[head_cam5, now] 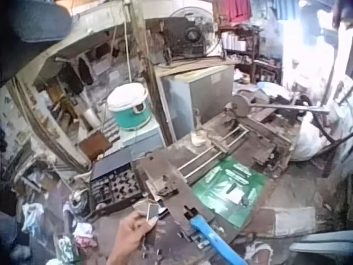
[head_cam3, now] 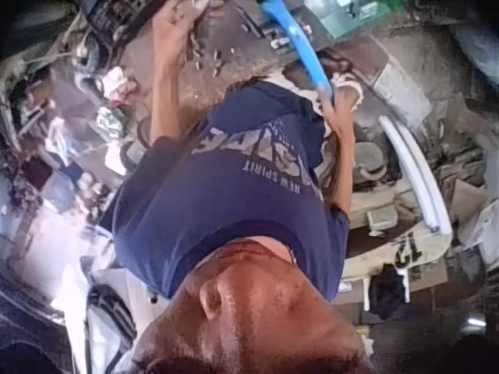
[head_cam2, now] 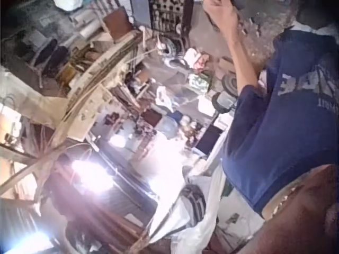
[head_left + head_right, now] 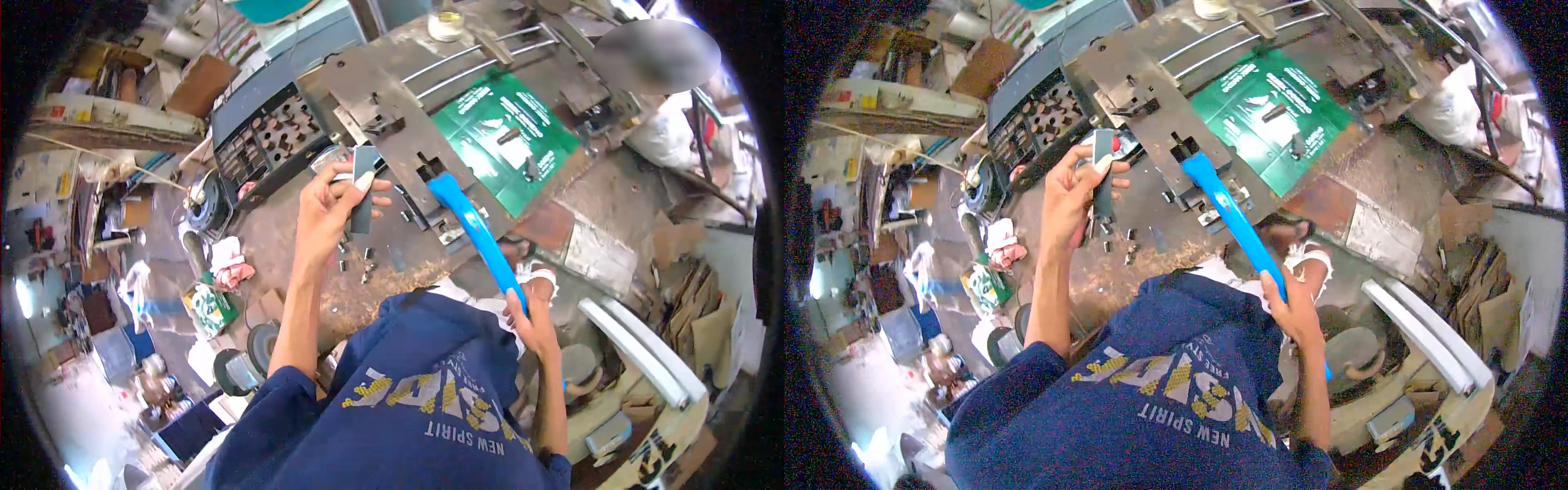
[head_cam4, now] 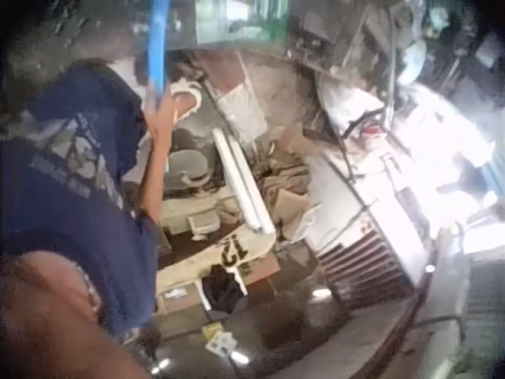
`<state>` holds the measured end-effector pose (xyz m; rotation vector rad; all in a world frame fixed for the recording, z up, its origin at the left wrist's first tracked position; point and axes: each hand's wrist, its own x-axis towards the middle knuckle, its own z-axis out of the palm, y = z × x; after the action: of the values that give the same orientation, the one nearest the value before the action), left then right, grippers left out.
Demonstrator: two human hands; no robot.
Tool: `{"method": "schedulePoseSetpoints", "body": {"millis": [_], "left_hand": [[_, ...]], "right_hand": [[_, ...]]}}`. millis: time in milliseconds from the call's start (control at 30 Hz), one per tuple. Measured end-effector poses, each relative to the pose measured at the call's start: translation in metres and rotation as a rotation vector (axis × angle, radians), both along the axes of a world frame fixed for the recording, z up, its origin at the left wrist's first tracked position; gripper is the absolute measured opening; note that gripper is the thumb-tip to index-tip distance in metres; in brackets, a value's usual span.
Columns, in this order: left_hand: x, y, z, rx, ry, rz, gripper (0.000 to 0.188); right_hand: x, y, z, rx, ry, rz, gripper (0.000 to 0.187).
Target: The person uses pliers and a hammer to remove and install metal components on a white panel, then uses a bench grinder to shape a small black part, and finally checks the fit of metal strips on a mechanical fixture.
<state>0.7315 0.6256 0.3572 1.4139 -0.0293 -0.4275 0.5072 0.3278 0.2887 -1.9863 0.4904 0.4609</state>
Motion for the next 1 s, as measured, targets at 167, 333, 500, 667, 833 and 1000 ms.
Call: {"method": "schedulePoseSetpoints", "body": {"millis": [167,333,500,667,833,1000], "left_hand": [[0.017,-0.003,-0.002,0.038,0.021,0.011,0.028],[0.052,-0.003,-0.004,0.037,0.031,-0.052,0.035],[0.097,0.01,-0.019,0.112,-0.095,0.194,0.039],[0.137,0.01,-0.07,0.655,-0.61,0.113,0.022],[0.151,0.002,-0.098,0.768,-0.821,0.123,0.023],[0.158,-0.005,-0.106,0.74,-0.864,0.106,0.025]], "right_hand": [[0.026,-0.012,-0.006,0.394,0.235,0.007,0.054],[0.026,-0.007,-0.005,0.134,0.203,-0.01,0.053],[0.061,0.003,0.059,0.014,0.289,0.067,0.061],[0.085,0.013,0.098,-0.109,0.497,0.105,0.069],[0.119,0.021,0.13,-0.098,0.634,0.104,0.072],[0.112,0.018,0.117,-0.123,0.707,0.153,0.067]]}}
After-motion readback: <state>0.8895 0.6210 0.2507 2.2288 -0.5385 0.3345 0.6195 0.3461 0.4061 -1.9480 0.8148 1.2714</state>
